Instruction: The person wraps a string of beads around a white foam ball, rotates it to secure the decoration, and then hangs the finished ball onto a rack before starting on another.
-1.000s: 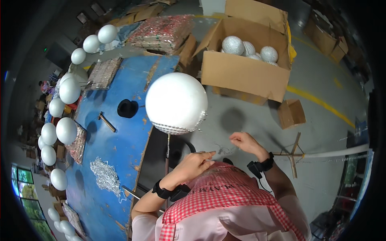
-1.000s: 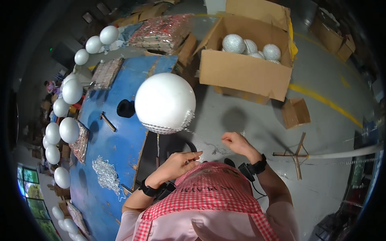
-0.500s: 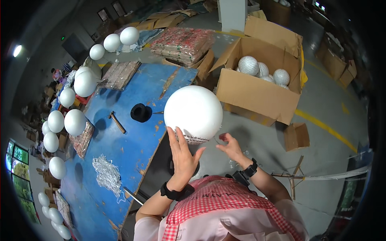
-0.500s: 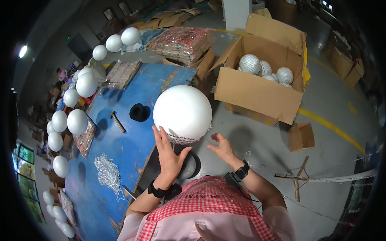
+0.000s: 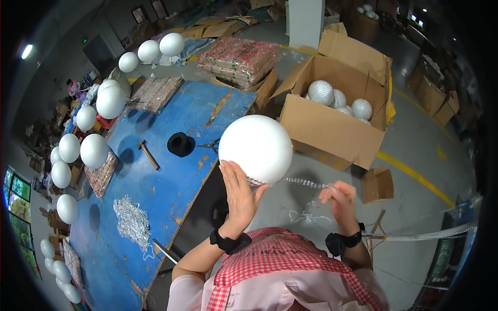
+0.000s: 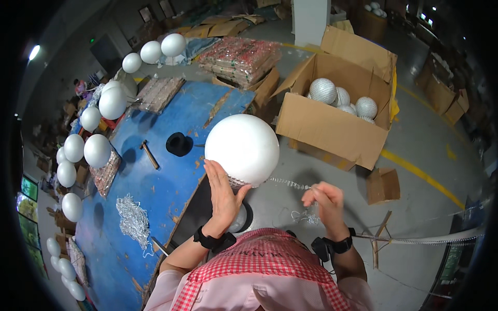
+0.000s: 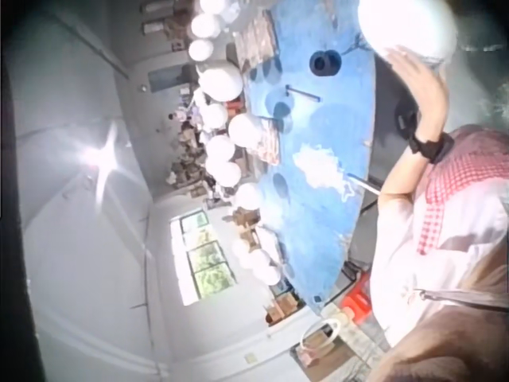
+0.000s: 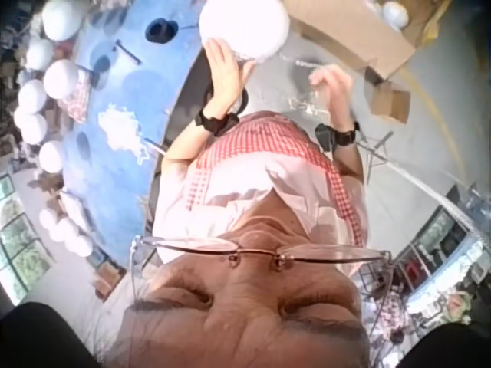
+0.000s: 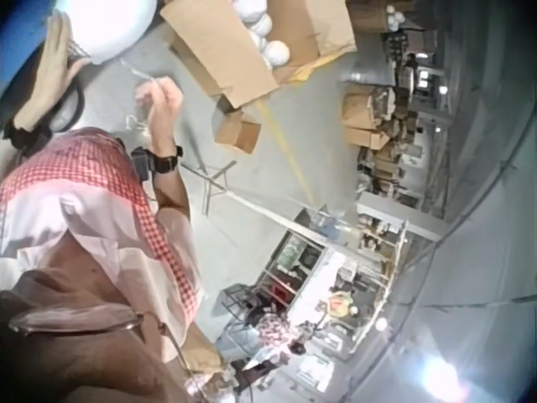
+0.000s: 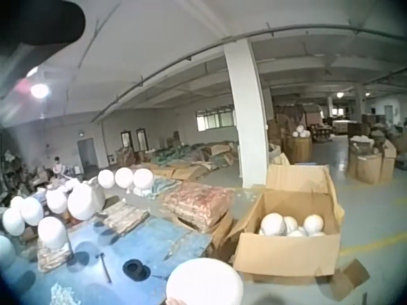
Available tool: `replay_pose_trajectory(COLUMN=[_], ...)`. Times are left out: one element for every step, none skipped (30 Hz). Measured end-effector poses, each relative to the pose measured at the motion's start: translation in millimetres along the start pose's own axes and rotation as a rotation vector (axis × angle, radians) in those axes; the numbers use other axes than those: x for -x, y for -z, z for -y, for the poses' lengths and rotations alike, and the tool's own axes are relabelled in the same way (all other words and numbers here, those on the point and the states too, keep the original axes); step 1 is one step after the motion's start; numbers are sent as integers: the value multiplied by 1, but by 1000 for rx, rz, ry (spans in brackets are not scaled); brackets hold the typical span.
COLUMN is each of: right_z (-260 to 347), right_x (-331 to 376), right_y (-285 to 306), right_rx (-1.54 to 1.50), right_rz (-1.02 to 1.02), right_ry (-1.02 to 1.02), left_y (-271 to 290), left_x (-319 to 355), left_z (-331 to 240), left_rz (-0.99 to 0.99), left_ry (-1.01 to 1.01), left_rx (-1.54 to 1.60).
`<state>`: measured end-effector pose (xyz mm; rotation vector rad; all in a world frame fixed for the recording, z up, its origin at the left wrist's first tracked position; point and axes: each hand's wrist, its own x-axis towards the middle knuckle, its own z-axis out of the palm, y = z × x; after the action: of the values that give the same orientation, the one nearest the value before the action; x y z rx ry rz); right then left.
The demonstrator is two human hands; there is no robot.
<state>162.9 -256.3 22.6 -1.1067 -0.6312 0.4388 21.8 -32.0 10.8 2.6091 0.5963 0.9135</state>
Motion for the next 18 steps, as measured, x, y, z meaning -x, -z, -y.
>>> replay_pose_trajectory(right_z=[6, 10, 11, 9, 4, -2, -6, -13, -22, -31, -41, -50, -61, -70, -79, -87, -94, -102], right_x=[6, 13, 19, 26, 33, 38, 41, 46, 51, 56, 61, 66, 69, 69, 68, 66, 60, 55], right_y=[4, 7, 12, 18, 26, 33, 39, 47, 58, 69, 81, 93, 100, 101, 101, 102, 104, 103], right_rx=[0, 6, 11, 11, 7, 2, -16, -17, -24, -34, -35, 168, 369, 368, 343, 317, 390, 391], right_rz=[0, -26, -51, -47, -83, -117, -122, -119, -120, -118, -113, -15, 84, 89, 265, 440, 623, 626], right_ry=[3, 33, 62, 63, 86, 107, 96, 92, 30, -31, -33, -244, -450, -452, -576, -696, -761, -759], left_y=[1, 3, 4, 6, 6, 7, 7, 8, 10, 11, 9, 8, 8, 9, 10, 9, 7, 7], left_x=[-1, -2, -3, -4, -5, -5, -7, -7, -7, -8, -9, -10, -12, -12, -11, -11, -10, -10], left_z=[1, 2, 5, 6, 7, 9, 10, 12, 14, 19, 26, 31, 33, 35, 37, 39, 42, 44], left_rz=[-2, 15, 31, 28, 41, 55, 55, 47, 38, 33, 68, 102, 99, 133, 167, 165, 150, 134], left_ry=[-2, 33, 70, 71, 93, 117, 118, 146, 174, 179, 225, 271, 273, 263, 254, 254, 219, 183], left_rx=[0, 42, 84, 83, 122, 160, 162, 234, 306, 300, 444, 589, 586, 523, 460, 459, 451, 443])
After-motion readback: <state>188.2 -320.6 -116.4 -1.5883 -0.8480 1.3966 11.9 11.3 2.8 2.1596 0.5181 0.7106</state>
